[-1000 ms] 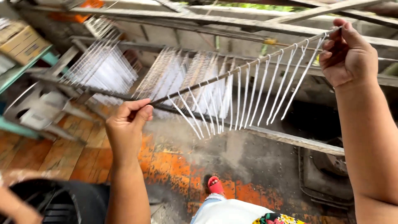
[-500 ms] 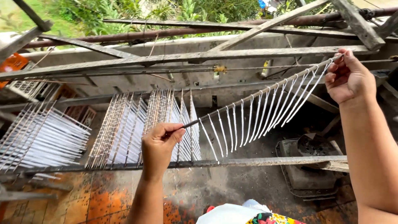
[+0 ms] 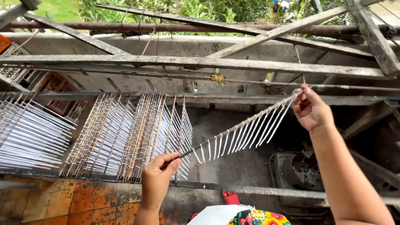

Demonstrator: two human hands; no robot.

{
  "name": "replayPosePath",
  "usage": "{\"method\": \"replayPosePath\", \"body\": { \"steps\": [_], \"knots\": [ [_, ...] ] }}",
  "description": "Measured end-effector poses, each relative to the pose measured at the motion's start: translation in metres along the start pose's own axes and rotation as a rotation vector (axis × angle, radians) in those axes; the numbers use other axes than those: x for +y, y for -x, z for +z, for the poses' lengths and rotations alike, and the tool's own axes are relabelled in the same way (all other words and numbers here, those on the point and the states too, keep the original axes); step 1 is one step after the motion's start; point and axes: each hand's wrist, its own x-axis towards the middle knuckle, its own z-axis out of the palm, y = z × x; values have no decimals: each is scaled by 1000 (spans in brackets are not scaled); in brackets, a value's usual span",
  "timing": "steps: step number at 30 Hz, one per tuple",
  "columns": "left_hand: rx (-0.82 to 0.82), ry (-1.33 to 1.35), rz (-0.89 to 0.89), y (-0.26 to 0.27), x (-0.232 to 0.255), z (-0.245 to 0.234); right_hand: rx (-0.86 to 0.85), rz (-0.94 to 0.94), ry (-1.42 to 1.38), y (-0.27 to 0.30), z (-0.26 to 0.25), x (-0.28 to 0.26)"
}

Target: Dipping racks of candle wicks into a vat of molten wax to build up candle layers.

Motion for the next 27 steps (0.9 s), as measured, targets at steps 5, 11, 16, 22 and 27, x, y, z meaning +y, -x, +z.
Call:
{"method": "replayPosePath", "body": {
  "steps": [5,11,16,22,27],
  "knots": [
    [43,-162,-208,18,-54,31,-89,149,46,-82,-12,57],
    [184,-127,-454,45,-118,79,-99,289,188,-113,27,107],
    [234,-220,-309,77,-158,107,-139,400,279,-147,52,164],
    [246,-222,-385,108,-180,136,-87,460,454,-178,85,232],
    [268,-196,-438,122,-183,147,-42,510,538,-173,124,263]
  ]
}}
